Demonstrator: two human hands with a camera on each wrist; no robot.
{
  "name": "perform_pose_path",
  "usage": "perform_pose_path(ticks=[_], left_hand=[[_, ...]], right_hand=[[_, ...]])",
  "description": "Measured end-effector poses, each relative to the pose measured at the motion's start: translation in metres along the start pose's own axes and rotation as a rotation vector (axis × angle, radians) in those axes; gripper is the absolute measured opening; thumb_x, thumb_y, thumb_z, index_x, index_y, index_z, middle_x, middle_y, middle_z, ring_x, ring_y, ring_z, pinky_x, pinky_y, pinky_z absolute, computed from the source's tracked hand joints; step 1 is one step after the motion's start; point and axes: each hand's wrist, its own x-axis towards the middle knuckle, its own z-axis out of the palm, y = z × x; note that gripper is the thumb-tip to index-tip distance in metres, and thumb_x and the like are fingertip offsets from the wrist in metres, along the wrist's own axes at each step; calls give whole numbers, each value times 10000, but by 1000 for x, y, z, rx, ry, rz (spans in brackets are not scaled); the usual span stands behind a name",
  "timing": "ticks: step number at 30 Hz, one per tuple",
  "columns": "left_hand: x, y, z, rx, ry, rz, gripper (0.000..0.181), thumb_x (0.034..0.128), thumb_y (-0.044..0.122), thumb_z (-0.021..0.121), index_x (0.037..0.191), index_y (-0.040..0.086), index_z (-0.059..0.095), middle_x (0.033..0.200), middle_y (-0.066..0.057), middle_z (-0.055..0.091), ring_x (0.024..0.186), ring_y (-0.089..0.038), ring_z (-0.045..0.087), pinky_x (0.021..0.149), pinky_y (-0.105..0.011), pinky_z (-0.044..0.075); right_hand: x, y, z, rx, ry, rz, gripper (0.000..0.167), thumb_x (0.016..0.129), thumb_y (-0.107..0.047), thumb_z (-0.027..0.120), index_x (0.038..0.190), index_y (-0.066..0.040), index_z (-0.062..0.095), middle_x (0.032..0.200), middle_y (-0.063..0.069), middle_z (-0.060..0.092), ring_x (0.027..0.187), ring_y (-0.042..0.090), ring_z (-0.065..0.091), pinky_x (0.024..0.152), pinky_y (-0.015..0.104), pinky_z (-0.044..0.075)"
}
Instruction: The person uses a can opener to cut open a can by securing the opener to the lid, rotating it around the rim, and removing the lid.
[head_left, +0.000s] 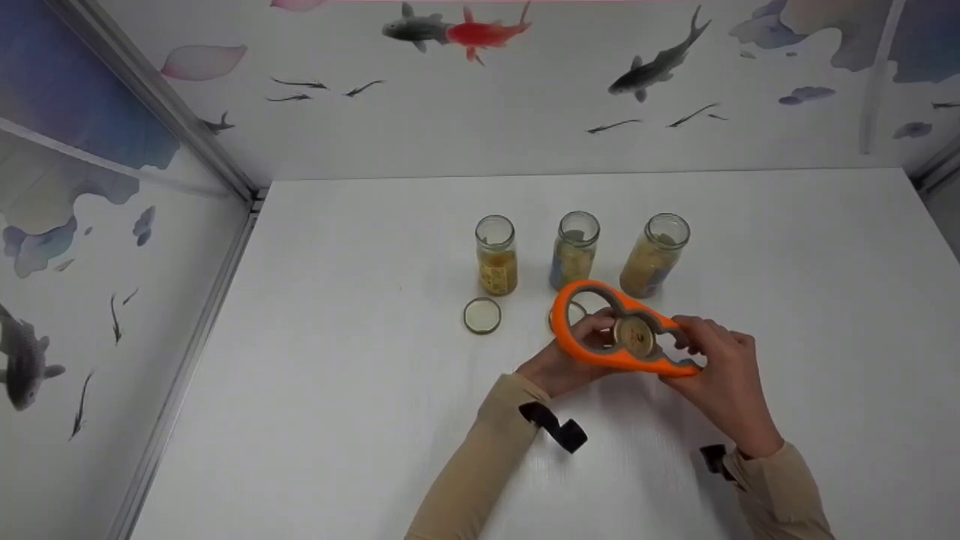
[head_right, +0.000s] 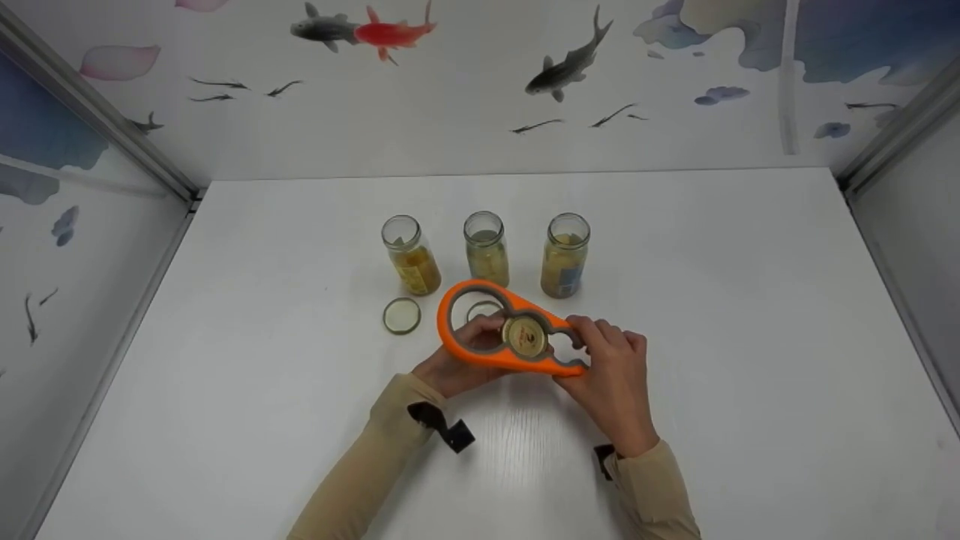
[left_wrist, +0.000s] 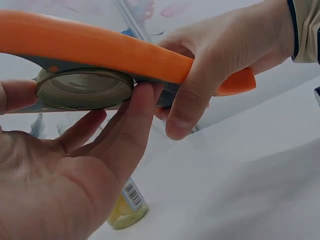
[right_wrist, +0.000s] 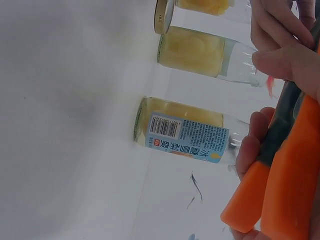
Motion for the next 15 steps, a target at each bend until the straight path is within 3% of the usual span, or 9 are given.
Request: perform_pose_path(ticks=[7, 15], left_hand=[[7, -2, 2, -4, -10, 43, 394, 833, 102, 441, 1169, 130, 645, 1201, -50, 629, 1136, -223, 556, 1010, -402, 408], [9, -5, -4, -9, 34, -27, 324, 883, 112, 500, 1197, 116, 576, 1276, -145, 587, 1141, -255, 561, 966, -406, 448]], right_hand=[[1, -2, -5, -3, 11, 9, 586, 567, 83, 857, 1093, -32, 625, 826, 69, 598, 761, 192, 475, 780, 482, 272], [0, -4, -11, 13, 25, 28, 585, 566, 103, 845, 1097, 7, 620, 824, 76, 602, 770, 180, 462, 789, 495, 263]])
